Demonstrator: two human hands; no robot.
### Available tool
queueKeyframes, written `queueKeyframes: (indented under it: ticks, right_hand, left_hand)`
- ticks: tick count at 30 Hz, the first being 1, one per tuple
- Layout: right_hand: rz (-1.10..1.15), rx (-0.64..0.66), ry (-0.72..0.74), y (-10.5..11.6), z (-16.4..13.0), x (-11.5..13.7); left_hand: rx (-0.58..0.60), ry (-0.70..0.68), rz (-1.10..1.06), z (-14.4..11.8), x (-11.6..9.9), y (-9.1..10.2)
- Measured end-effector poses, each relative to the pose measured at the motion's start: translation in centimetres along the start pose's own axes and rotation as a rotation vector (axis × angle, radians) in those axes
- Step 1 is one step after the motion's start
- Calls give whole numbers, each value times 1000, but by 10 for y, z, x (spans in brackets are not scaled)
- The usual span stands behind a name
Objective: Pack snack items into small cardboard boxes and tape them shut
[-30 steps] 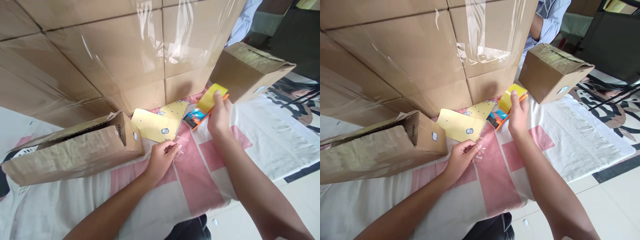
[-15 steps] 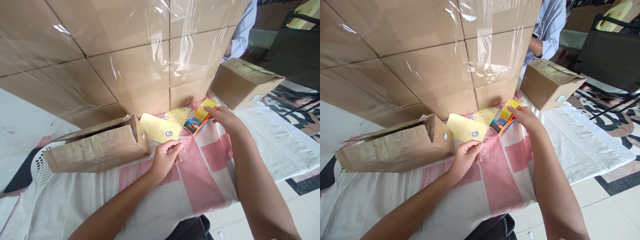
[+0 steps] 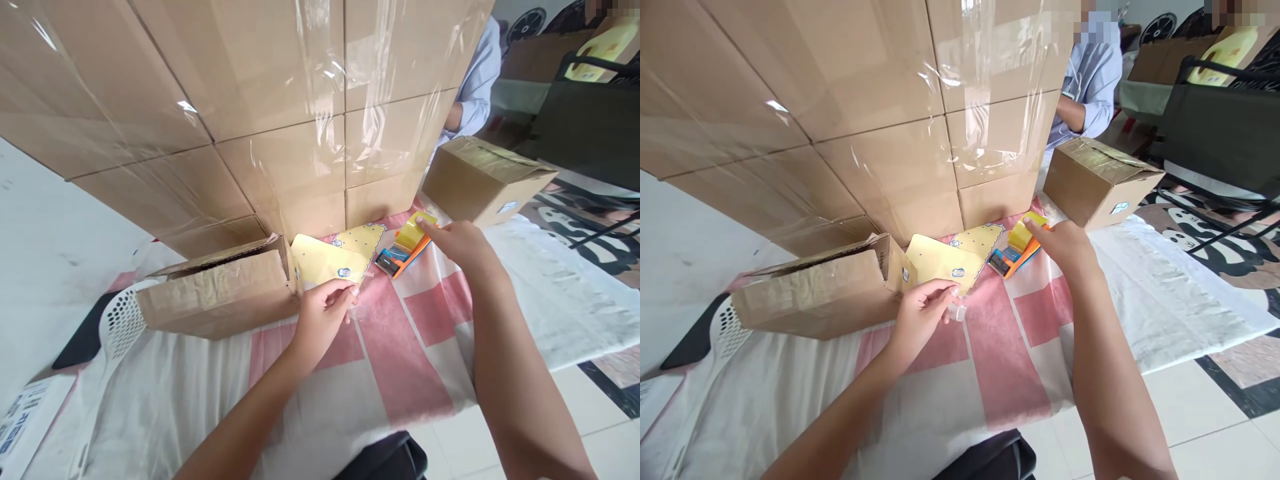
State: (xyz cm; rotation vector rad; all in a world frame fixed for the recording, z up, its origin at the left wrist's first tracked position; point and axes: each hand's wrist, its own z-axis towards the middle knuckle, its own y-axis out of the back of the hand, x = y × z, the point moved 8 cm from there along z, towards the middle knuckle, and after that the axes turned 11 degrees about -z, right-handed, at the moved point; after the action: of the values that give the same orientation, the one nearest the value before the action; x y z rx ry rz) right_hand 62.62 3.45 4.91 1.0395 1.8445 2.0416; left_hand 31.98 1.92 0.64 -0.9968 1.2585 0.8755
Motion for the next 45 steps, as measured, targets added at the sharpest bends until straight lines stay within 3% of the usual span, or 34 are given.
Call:
queueKeyframes:
  ticks: [2, 4, 5, 8, 11, 16, 20, 24, 27, 29, 30, 32, 34, 37, 41, 45]
  right_hand:
    - [79, -200, 166, 15, -14, 18]
    - [231, -370, 464, 24, -41, 47]
    - [315, -394, 647, 22, -58, 64]
    - [493, -245, 1156, -1, -115, 108]
    - [587, -145, 1373, -23, -156, 129]
    - [652, -70, 1411, -38, -180, 141]
    - [649, -74, 1402, -32, -183, 145]
    - [477, -119, 1474, -21, -197, 158]
    - [526, -132, 1426, 4, -200, 169]
    - [568, -80, 1336, 22, -195, 180]
    - [553, -20, 1292, 27, -192, 188]
    - [476, 134, 1223, 32, -187, 209]
    - [410, 253, 1188, 31, -182, 233]
    - [323, 268, 1207, 24, -174, 270]
    - [122, 217, 1222, -3, -164, 305]
    - [23, 199, 1171, -16, -159, 317]
  left_hand:
    - [-58, -34, 26, -10, -7, 9]
    - [-134, -67, 56, -21, -12, 20]
    - [-172, -80, 70, -27, -14, 26]
    - [-284, -93, 118, -46, -15, 42]
    - [-368, -65, 149, -62, -11, 52]
    - [-361, 24, 144, -71, -8, 52]
    - [-379, 78, 94, -75, -16, 56]
    - [-414, 49, 233, -86, -36, 75]
    - [-588, -124, 533, -98, -68, 112]
    - [-717, -378, 777, -105, -97, 132]
    - [-744, -510, 892, -107, -109, 138]
    - [-685, -675, 1103, -100, -120, 142]
    - [-547, -667, 1271, -84, -114, 144]
    - [-418, -604, 1381, -69, -97, 147]
    - [-439, -667, 1381, -71, -87, 148]
    - [-462, -686, 1339, -73, -86, 150]
